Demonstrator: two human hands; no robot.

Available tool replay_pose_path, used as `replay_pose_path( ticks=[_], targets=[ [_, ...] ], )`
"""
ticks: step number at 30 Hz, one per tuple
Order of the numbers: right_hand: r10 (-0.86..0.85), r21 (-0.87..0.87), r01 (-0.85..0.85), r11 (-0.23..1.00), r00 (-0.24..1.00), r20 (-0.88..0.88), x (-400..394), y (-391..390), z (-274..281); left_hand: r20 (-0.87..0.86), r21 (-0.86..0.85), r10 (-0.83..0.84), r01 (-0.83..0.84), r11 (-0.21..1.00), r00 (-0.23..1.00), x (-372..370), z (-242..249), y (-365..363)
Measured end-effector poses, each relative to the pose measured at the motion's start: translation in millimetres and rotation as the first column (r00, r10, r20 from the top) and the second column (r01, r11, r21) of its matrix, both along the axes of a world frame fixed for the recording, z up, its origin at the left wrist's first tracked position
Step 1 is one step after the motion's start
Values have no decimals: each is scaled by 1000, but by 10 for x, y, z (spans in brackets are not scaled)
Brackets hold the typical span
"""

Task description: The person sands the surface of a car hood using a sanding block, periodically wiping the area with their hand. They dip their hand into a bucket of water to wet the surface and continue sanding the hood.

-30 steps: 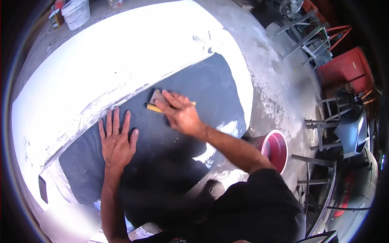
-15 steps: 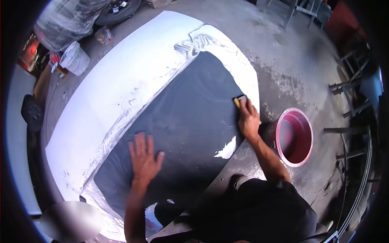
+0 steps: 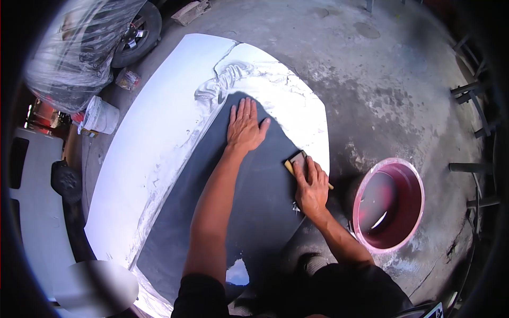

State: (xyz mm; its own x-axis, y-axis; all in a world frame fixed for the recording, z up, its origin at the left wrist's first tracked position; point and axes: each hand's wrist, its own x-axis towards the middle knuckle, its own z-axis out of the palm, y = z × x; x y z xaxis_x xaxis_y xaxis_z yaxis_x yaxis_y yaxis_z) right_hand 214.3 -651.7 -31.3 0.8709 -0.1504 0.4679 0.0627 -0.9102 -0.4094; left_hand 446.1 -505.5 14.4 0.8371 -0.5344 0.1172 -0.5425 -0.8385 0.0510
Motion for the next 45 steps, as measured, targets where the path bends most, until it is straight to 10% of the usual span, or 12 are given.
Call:
replay_pose_path(
  ticks=[12, 35, 45],
  targets=[
    [9, -41, -11, 999, 998, -64, 9, -21, -7, 7, -9, -111, 111, 994, 994, 53, 17, 99],
    [-76, -152, 80, 985, 996, 36, -4, 79, 8, -109, 163, 355, -336, 928, 928, -5021, 154, 4031],
    [-82, -94, 85, 992, 996, 40, -14, 73, -28, -107, 94, 146, -137, 986, 983, -3400, 526, 3146]
  ],
)
